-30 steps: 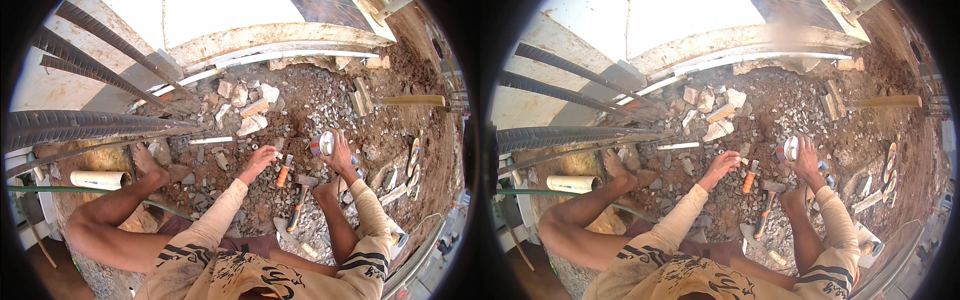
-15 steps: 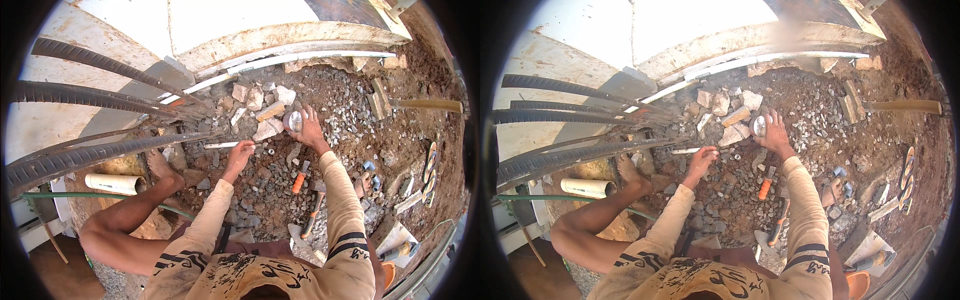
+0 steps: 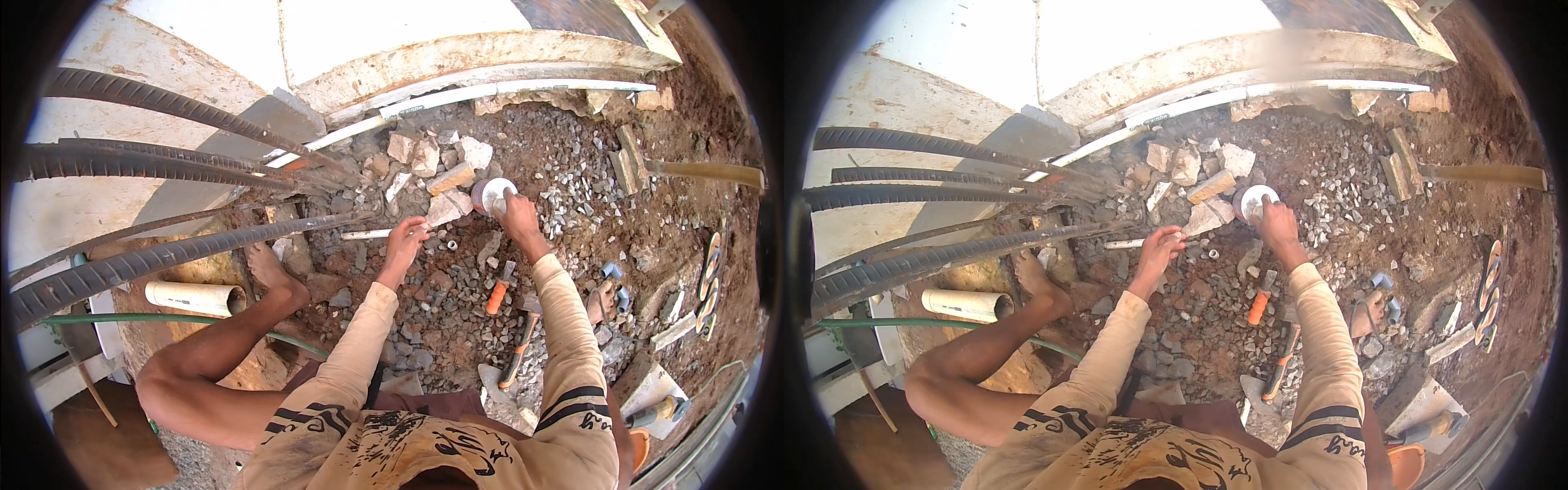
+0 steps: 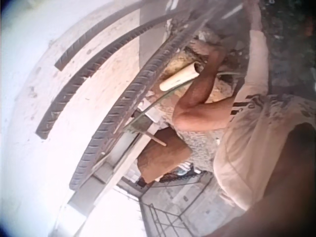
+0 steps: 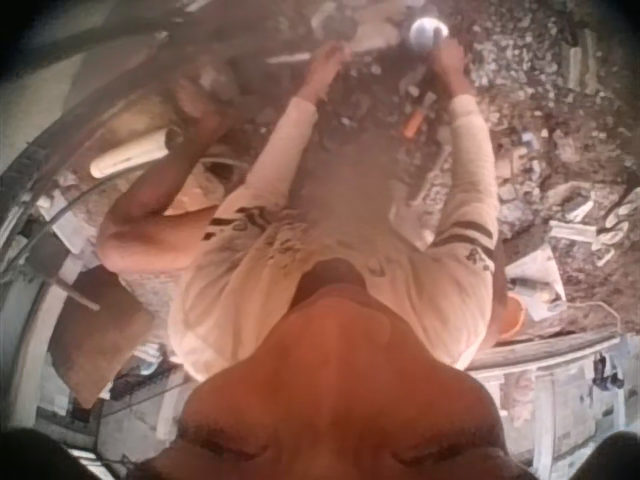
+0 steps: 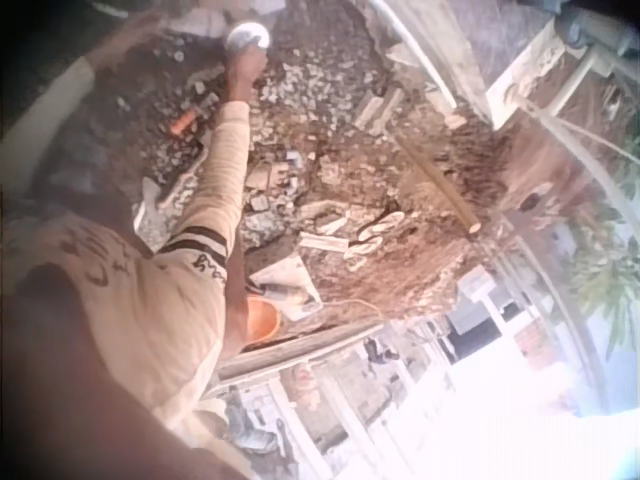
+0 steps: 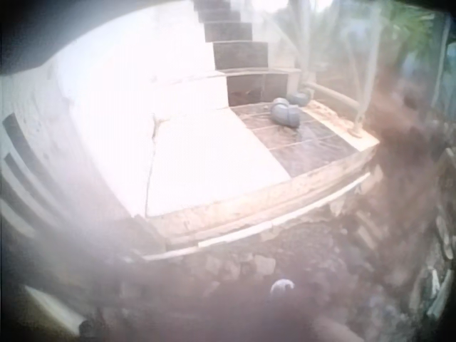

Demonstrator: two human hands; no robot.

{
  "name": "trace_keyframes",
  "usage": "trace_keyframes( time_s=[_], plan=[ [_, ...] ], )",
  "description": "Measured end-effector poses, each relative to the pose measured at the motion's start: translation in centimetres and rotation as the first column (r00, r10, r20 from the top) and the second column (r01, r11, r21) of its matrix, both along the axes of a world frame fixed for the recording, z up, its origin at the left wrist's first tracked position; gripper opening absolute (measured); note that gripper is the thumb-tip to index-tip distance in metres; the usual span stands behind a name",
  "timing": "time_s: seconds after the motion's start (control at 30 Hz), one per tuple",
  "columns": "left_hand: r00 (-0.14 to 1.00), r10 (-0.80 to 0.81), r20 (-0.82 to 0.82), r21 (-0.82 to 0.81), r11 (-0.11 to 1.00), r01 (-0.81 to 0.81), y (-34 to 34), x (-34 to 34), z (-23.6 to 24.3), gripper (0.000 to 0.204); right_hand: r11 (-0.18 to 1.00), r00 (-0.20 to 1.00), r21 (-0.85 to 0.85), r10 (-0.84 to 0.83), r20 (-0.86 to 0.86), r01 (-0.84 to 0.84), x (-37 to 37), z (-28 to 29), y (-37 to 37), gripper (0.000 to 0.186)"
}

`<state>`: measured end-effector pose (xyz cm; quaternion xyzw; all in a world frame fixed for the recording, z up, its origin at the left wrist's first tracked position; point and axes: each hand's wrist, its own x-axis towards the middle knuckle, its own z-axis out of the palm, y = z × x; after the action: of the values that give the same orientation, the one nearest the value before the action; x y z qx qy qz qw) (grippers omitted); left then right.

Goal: The person installs white PVC pipes into a trench along a concrete wall. They apply glue to the pipe ends and fittings, connect the pieces, and use a hammer to secure the pipes in place. The person also uses an angle grinder to cut a pipe to the required length.

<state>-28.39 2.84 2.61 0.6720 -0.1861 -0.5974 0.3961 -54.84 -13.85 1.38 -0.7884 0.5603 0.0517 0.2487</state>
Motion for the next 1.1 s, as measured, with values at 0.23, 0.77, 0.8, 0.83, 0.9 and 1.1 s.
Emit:
trace_keyframes(
  time_s=[0.23, 0.77, 0.8, 0.83, 0.9, 1.1],
  plan=[
    [0.98, 0.191, -0.052, -0.069, 0.979, -0.194, -3.1, 3.0, 2.9, 0.036, 0.987, 0.984, -0.092, 0.143, 0.107, -0.133, -0.7, 3.2, 0.8, 0.055],
    [0.673, 0.576, -0.464, -0.246, 0.646, -0.723, -16.6, 7.6, 5.1, 0.048, 0.956, 0.833, -0.088, -0.197, 0.516, 0.281, -2.7, 1.4, 2.9, 0.032],
    [0.688, 0.548, -0.476, -0.291, 0.64, -0.711, -16.6, 7.9, 5.1, 0.046, 0.957, 0.844, -0.095, -0.193, 0.501, 0.275, -2.6, 1.1, 2.8, 0.033],
    [0.686, 0.556, -0.469, -0.291, 0.636, -0.715, -17.0, 8.0, 4.8, 0.046, 0.958, 0.853, -0.102, -0.188, 0.486, 0.269, -2.5, 0.9, 2.7, 0.034],
    [0.677, 0.578, -0.456, -0.283, 0.627, -0.726, -17.2, 8.0, 4.4, 0.048, 0.961, 0.875, -0.111, -0.178, 0.45, 0.252, -2.3, 0.9, 2.8, 0.036],
    [0.715, 0.592, -0.373, -0.317, 0.643, -0.697, -17.3, 8.2, 4.4, 0.05, 0.956, 0.855, -0.075, -0.218, 0.471, 0.285, -2.2, 0.5, 2.9, 0.04]
  ],
)
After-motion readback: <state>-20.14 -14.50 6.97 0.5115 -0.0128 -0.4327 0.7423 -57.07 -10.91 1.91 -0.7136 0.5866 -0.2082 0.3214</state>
